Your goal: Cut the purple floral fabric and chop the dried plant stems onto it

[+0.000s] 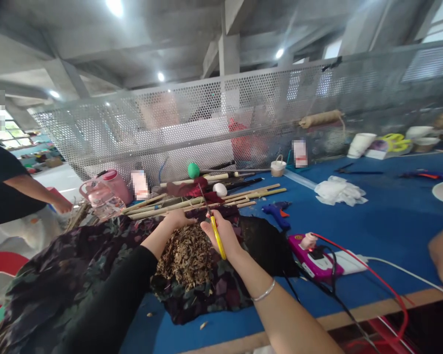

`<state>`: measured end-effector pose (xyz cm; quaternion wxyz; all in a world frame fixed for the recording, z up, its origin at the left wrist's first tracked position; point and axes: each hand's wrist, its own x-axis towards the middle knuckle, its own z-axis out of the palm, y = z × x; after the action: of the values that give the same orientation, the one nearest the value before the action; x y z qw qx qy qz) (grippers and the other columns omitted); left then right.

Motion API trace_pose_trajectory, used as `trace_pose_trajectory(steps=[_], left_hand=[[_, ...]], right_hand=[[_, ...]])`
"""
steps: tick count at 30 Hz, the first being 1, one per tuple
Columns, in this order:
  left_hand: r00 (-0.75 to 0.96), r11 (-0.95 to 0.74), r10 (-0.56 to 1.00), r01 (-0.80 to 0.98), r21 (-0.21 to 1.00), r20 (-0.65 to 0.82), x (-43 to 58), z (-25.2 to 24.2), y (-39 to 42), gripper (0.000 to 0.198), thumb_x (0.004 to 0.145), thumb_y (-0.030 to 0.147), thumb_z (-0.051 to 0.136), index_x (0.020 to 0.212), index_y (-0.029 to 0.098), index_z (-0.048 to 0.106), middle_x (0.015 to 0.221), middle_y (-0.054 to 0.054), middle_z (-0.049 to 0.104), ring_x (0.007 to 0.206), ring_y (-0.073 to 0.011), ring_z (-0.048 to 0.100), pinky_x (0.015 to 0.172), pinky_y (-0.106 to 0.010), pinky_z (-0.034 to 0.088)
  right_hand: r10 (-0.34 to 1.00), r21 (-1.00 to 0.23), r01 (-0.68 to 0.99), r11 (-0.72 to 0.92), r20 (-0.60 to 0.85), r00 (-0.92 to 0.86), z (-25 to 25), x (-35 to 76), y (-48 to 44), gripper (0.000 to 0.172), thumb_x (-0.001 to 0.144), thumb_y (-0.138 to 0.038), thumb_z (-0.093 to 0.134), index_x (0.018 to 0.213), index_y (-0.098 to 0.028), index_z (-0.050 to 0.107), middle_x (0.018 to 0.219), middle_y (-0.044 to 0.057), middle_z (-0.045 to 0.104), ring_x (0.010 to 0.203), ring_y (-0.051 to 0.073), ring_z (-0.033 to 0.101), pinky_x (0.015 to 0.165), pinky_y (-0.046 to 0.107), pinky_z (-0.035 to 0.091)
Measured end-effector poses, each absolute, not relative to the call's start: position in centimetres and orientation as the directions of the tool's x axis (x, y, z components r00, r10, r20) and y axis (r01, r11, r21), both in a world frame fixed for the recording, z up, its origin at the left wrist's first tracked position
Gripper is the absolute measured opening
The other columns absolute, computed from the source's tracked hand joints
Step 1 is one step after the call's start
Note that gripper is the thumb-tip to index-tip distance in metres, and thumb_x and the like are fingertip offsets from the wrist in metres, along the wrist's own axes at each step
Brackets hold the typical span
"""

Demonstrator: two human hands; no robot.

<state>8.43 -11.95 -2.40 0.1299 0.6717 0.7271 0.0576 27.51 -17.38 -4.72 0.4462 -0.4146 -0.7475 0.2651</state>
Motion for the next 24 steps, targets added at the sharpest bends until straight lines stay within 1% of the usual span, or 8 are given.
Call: trace_pose_trajectory(steps=[3,5,9,12,14,17,20,24], left_hand=[[-0.017,0.044,0.997,0.935,0.352,-0.079,8.1,-2.8,-12.2,0.031,0.064,0.027,0.067,0.09,0.01,0.069,0.087,-0.014,0.07,0.083,-0.0269,0.064,0.071,-0.03,0.046],[0.032,-0.014,0.999,0.9,0.435,-0.034,7.6,-2.7,-12.7,0.032,0.067,0.019,0.062,0.097,0.01,0.067,0.087,-0.01,0.07,0.079,-0.0217,0.064,0.07,-0.027,0.046],[0.107,-0.122,0.993,0.821,0.558,0.06,6.6,-1.6,-14.4,0.028,0.075,0.025,0.055,0.098,0.013,0.067,0.087,-0.003,0.069,0.077,-0.0159,0.062,0.07,-0.024,0.046],[0.151,-0.182,0.983,0.75,0.636,0.104,6.5,-1.0,-16.5,0.029,0.078,0.031,0.051,0.093,0.014,0.069,0.083,-0.002,0.07,0.074,-0.0163,0.061,0.072,-0.026,0.047],[0.172,-0.213,0.977,0.709,0.672,0.129,6.7,-1.0,-17.8,0.03,0.08,0.032,0.048,0.091,0.015,0.071,0.087,-0.003,0.071,0.079,-0.0175,0.062,0.077,-0.028,0.047],[0.134,-0.223,0.974,0.712,0.666,0.184,6.9,-1.1,-19.3,0.031,0.083,0.028,0.045,0.096,0.017,0.07,0.101,-0.004,0.07,0.094,-0.0182,0.062,0.087,-0.027,0.044],[0.061,-0.208,0.967,0.752,0.625,0.249,6.7,-1.1,-20.0,0.033,0.086,0.031,0.041,0.102,0.017,0.068,0.106,-0.005,0.068,0.1,-0.0179,0.06,0.09,-0.025,0.042],[-0.012,-0.049,0.992,0.883,0.466,0.129,6.4,-1.1,-19.2,0.047,0.091,0.044,0.031,0.094,0.016,0.069,0.096,-0.008,0.071,0.092,-0.0202,0.064,0.081,-0.026,0.045]], right_hand=[[0.848,-0.76,0.377,0.528,0.452,-0.276,-4.7,27.6,-17.4,0.03,0.087,-0.044,0.044,0.101,-0.018,0.047,0.061,-0.004,0.047,0.051,0.012,0.045,0.051,0.022,0.033],[0.845,-0.759,0.374,0.533,0.454,-0.283,-4.7,27.6,-17.4,0.029,0.088,-0.045,0.043,0.101,-0.019,0.047,0.061,-0.004,0.047,0.051,0.012,0.045,0.052,0.022,0.033],[0.845,-0.754,0.382,0.535,0.463,-0.269,-4.8,27.5,-17.3,0.032,0.087,-0.047,0.043,0.1,-0.019,0.047,0.061,-0.003,0.048,0.052,0.013,0.047,0.053,0.022,0.034],[0.85,-0.758,0.385,0.526,0.453,-0.268,-4.8,27.3,-17.4,0.034,0.087,-0.049,0.043,0.1,-0.018,0.048,0.061,-0.002,0.05,0.053,0.014,0.048,0.053,0.023,0.035],[0.853,-0.764,0.381,0.52,0.447,-0.269,-4.9,27.2,-17.5,0.035,0.086,-0.049,0.043,0.1,-0.017,0.048,0.062,-0.001,0.051,0.054,0.015,0.05,0.054,0.023,0.035],[0.859,-0.772,0.378,0.511,0.435,-0.271,-5.0,27.0,-17.7,0.034,0.086,-0.048,0.044,0.101,-0.017,0.048,0.062,-0.001,0.052,0.054,0.015,0.05,0.054,0.023,0.035],[0.86,-0.773,0.381,0.508,0.43,-0.275,-5.2,26.9,-17.7,0.032,0.086,-0.047,0.044,0.101,-0.018,0.047,0.06,-0.003,0.049,0.052,0.014,0.048,0.053,0.023,0.034],[0.864,-0.772,0.388,0.502,0.428,-0.266,-5.3,26.8,-17.7,0.031,0.087,-0.047,0.043,0.099,-0.019,0.047,0.06,-0.004,0.048,0.052,0.013,0.047,0.053,0.023,0.034]])
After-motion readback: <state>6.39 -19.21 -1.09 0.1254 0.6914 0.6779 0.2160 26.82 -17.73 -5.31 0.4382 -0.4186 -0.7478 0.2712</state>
